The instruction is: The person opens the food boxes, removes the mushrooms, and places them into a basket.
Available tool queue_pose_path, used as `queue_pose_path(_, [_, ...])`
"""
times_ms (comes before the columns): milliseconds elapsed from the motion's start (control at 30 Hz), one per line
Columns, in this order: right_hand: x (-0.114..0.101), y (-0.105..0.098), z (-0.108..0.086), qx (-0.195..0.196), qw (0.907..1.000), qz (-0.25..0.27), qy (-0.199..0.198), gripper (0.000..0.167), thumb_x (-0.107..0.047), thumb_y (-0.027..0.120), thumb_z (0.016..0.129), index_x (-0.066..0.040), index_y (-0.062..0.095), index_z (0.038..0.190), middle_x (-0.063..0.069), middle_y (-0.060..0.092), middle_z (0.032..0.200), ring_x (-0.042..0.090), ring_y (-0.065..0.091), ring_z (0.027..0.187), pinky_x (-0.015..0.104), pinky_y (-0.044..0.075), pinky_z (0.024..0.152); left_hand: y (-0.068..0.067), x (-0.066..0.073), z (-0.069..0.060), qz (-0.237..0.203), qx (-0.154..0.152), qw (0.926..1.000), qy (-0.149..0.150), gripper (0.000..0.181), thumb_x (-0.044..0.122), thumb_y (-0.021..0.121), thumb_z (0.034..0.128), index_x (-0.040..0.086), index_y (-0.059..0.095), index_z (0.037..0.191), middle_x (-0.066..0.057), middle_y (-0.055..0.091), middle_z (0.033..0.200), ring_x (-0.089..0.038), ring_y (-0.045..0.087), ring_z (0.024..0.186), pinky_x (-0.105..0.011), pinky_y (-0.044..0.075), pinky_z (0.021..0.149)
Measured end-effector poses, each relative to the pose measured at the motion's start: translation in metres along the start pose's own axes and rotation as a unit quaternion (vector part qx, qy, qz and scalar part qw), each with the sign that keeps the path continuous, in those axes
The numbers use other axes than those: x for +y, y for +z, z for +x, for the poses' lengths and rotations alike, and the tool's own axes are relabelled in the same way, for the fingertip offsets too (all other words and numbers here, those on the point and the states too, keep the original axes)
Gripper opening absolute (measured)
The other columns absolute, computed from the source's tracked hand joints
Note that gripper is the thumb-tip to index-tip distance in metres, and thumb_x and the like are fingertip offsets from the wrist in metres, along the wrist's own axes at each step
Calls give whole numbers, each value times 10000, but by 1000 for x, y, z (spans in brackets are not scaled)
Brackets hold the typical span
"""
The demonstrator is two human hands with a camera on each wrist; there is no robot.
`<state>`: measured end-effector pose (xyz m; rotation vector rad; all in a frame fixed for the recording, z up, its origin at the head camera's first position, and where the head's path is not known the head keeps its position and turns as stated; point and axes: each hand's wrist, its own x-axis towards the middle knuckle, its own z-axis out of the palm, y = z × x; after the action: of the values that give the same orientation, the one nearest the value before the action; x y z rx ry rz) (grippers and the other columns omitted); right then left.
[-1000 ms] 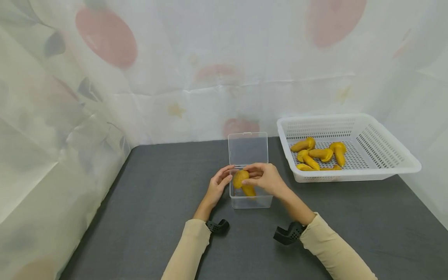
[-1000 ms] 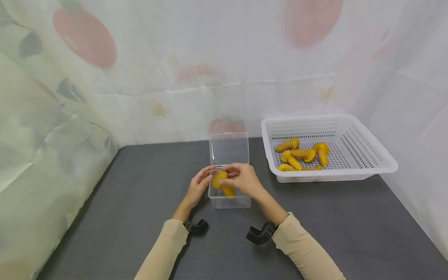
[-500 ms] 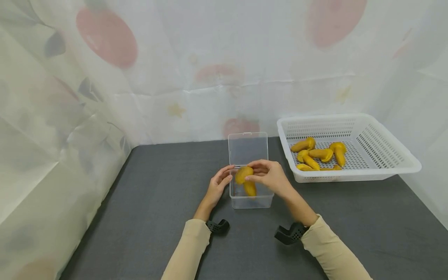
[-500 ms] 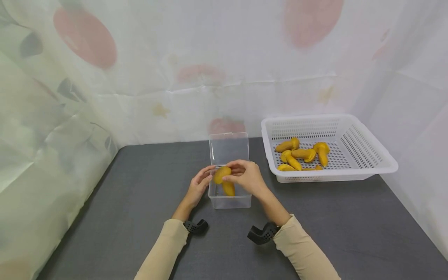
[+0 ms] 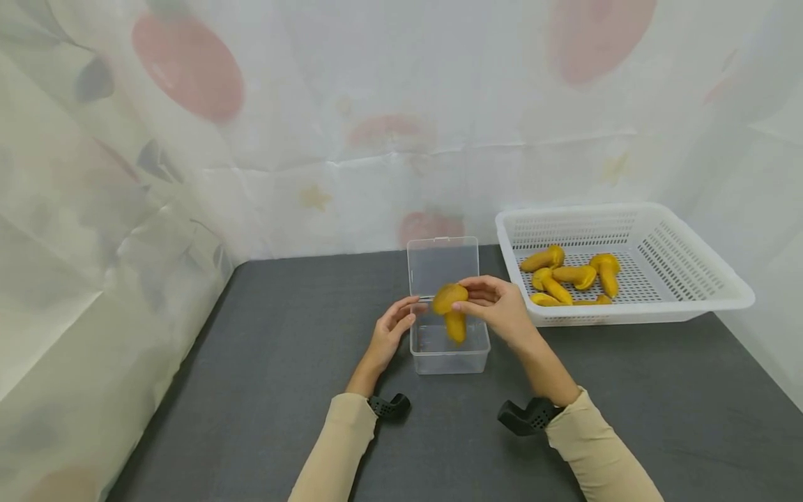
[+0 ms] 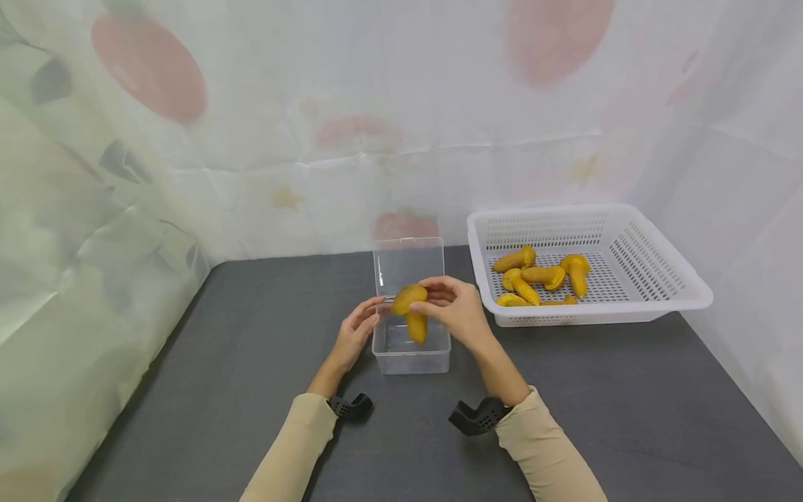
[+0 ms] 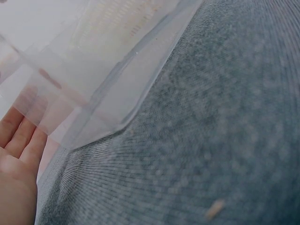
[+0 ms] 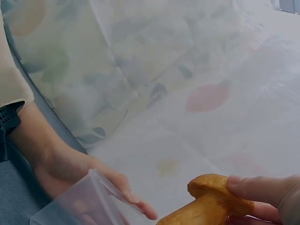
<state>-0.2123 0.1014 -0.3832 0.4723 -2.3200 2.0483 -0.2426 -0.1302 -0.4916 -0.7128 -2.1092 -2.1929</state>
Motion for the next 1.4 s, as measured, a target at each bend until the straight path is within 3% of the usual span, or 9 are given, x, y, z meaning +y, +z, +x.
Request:
queue_pose_path(133, [-2, -5, -1, 92, 9999, 49, -50, 415, -36, 721, 836, 89, 587, 1209, 268, 641, 1193, -51, 668, 874, 141, 548, 811, -1, -1, 0, 4, -44, 9999, 97, 394, 103, 468, 1008, -43, 450, 1374, -378, 517, 1299, 30, 587, 1150, -178, 430, 1016])
queue_pose_path(333, [-6, -13, -2, 207, 9995, 233, -108, 432, -43, 729, 830, 104, 579, 1208, -147, 692, 985, -34, 680, 875, 143, 550, 808, -1, -3, 0, 38, -71, 9998, 203, 388, 89, 460, 1009, -58, 450, 1367, -363, 531, 1293, 17, 591, 1161, -174, 435, 1014])
queue_pose_path(400, [-8, -16, -3, 271, 9990, 314, -156, 439, -32, 727, 829, 125, 570, 1208, -212, 685, 943, -37, 682, 868, 139, 549, 801, -1, -3, 1, 43, -75, 9997, 242, 388, 84, 459, 1008, -64, 448, 1366, -366, 530, 1289, 20, 591, 1161, -172, 435, 1010])
queue_pose_path(567, [-11, -24, -3, 479, 9972, 524, -226, 441, -15, 725, 825, 150, 560, 1198, -216, 701, 927, -39, 686, 852, 134, 549, 789, -1, -3, 1, 13, -87, 9996, 265, 392, 89, 461, 1007, -65, 445, 1367, -389, 514, 1285, 25, 590, 1160, -171, 434, 1006])
queue_pose_path(867, [-16, -40, -5, 787, 9914, 898, -543, 269, 33, 713, 819, -67, 681, 1066, -172, 725, 921, -22, 690, 839, 126, 547, 771, -1, -2, 0, 7, -89, 9998, 183, 398, 85, 456, 1010, -57, 434, 1381, -374, 506, 1316, 24, 591, 1172, -168, 426, 1020])
queue_pose_path(1067, [-19, -58, -6, 1079, 9870, 939, -737, 248, -13, 728, 822, -98, 698, 1053, -156, 733, 928, -23, 687, 838, 120, 545, 756, 0, -2, 0, -26, -143, 9997, 198, 429, 156, 474, 1014, -48, 430, 1389, -347, 519, 1327, -11, 590, 1200, -199, 424, 1043])
queue_pose_path(1267, [-21, -79, -7, 1465, 9814, 1046, -673, 216, -15, 719, 830, -155, 707, 994, -146, 733, 897, -36, 691, 817, 104, 540, 726, -2, -4, 0, -66, -138, 9997, 185, 467, 223, 500, 1007, -31, 434, 1394, -324, 537, 1327, 23, 587, 1183, -176, 420, 1038])
queue_pose_path(1400, [-20, -91, -8, 1721, 9771, 1083, -620, 215, 7, 716, 825, -154, 712, 968, -135, 730, 876, -34, 695, 797, 100, 539, 722, -2, -4, -1, -47, -133, 9997, 212, 430, 155, 479, 1012, -47, 431, 1389, -366, 507, 1321, 31, 585, 1178, -176, 423, 1035])
